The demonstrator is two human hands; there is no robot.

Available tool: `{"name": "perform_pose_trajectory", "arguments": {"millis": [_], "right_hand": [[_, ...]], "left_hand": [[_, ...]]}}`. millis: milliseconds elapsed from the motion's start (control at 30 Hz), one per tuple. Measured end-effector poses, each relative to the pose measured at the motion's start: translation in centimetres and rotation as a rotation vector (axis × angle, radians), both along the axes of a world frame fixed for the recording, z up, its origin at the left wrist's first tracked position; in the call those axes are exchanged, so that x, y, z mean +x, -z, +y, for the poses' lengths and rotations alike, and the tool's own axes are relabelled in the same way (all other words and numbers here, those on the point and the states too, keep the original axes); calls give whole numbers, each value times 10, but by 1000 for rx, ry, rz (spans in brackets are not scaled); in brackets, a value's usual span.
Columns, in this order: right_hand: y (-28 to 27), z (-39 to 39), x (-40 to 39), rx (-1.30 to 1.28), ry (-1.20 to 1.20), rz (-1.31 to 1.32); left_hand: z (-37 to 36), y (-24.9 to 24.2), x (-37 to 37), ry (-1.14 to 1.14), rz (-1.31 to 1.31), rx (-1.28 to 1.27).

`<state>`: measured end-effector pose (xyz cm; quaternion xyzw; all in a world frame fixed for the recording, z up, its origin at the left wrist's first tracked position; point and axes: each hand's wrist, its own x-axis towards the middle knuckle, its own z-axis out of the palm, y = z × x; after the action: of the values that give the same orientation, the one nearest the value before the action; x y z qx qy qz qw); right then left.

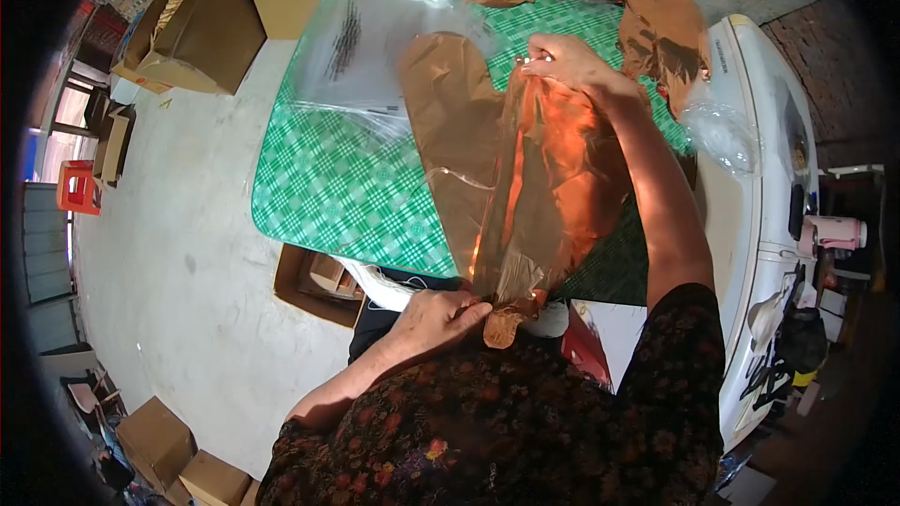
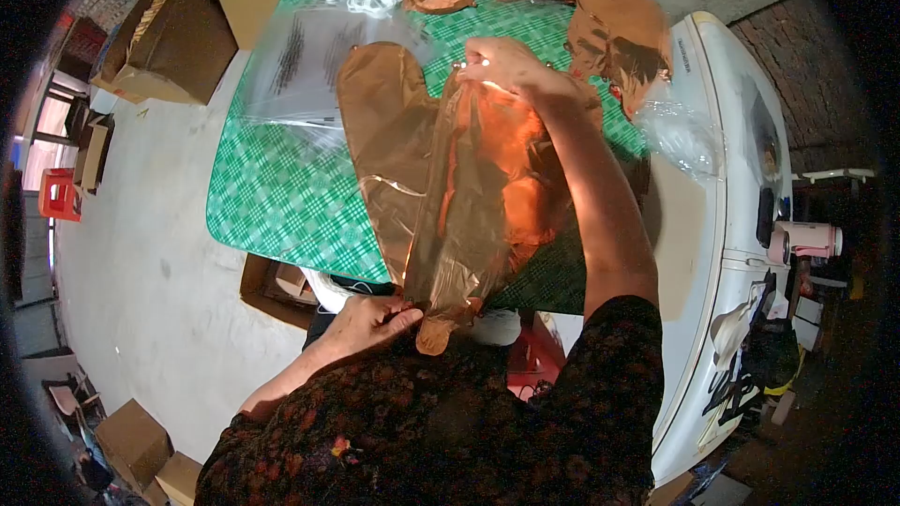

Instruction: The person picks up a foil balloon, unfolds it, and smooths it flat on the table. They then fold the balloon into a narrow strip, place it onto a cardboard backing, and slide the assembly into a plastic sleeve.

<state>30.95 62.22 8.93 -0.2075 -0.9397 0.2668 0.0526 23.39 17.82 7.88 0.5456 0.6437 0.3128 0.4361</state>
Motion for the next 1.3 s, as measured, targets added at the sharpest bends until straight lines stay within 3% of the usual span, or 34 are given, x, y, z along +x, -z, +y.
{"name": "perform_pose_trajectory", "arguments": {"millis": [67,100,200,333,433,533,600,633,700,767,800,867,900,967,1033,1100,1200,1300], "right_hand": [[-3,-1,0,-5,-18,1],[-4,-2,-1,-8,-26,1],[-13,-11,-2,0,-33,-8],[-11,-9,-1,30,-51,12],[-11,-9,-3,45,-61,12],[-15,-11,-2,13,-43,-26],[-16,-13,-3,0,-42,-35],[-16,-14,-3,5,-47,-28],[-17,-10,-1,25,-53,-34],[-14,-3,-3,48,-63,-64],[-13,-2,-4,38,-47,-98],[-13,-5,-3,45,-45,-96],[-13,-3,-3,52,-41,-92],[-14,-3,-3,46,-15,-112],[-15,-4,-3,31,-20,-106],[-16,-4,-3,41,-50,-82],[-11,-4,-2,78,-65,-52],[-6,-1,-1,79,-78,-40]], "left_hand": [[0,-25,-6,-79,124,15],[2,-27,-11,-183,239,231],[28,-48,-37,-320,470,363],[76,-30,-70,-362,738,581],[87,-8,-78,-362,836,491],[81,0,-94,-373,778,371],[66,-16,-138,-359,533,334],[54,-26,-166,-490,548,203],[14,-21,-280,-483,410,170],[-22,-40,-356,-689,321,47],[-41,-38,-390,-728,397,-34],[-125,24,-508,-551,1507,-594],[-68,-55,-397,-600,1782,-1032],[-98,-26,-464,-784,1803,-170],[-55,-50,-421,-664,1802,105],[-2,-55,-374,-536,1632,598],[82,-75,-228,-357,1044,866],[127,-60,-132,-80,823,784]]}}
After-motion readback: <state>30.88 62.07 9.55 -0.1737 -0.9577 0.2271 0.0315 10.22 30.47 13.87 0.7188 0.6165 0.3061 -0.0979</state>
